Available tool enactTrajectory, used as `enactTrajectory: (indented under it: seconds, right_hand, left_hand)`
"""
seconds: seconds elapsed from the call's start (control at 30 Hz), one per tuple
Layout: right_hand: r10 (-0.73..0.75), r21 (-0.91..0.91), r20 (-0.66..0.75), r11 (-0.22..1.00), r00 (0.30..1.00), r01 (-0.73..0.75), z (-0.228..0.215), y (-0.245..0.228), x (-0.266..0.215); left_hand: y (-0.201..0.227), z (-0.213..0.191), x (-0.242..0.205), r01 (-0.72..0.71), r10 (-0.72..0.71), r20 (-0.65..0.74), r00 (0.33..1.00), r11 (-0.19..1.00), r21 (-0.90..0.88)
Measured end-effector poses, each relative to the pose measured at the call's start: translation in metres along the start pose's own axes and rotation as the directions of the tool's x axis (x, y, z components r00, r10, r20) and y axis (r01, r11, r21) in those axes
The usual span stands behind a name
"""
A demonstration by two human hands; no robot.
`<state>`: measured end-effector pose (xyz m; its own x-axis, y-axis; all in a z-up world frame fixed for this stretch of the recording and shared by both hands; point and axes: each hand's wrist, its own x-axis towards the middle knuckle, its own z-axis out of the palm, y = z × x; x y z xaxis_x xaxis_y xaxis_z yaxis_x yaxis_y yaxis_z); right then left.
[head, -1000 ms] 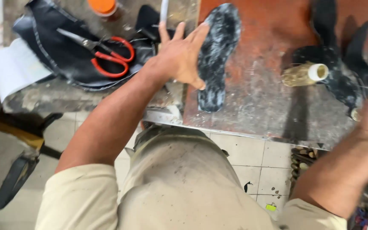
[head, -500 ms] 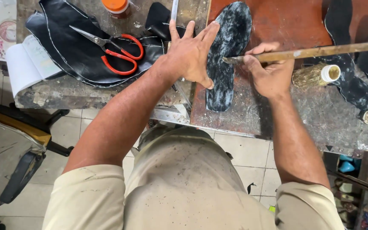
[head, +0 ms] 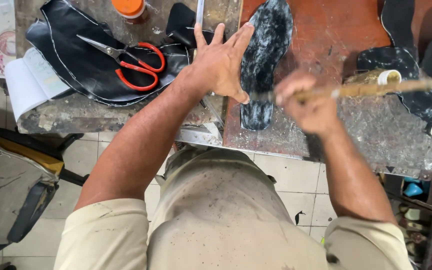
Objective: The person applies glue to the sole of a pink high-heeled shoe using a brush. They then move to a workbench and apply glue to black shoe insoles and the bottom of a black shoe sole.
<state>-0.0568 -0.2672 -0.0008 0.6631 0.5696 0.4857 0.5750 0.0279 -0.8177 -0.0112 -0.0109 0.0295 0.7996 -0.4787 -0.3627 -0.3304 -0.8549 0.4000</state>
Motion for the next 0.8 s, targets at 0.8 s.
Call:
enactTrajectory:
  seconds: [0.8]
  right_hand:
    - [-0.142, -0.404, 0.021, 0.904, 0.990, 0.139, 0.023, -0.030, -0.069]
  left_hand:
    - [-0.004, 0.005, 0.003, -0.007, 0.007, -0.010, 1.000, 1.000, 0.003]
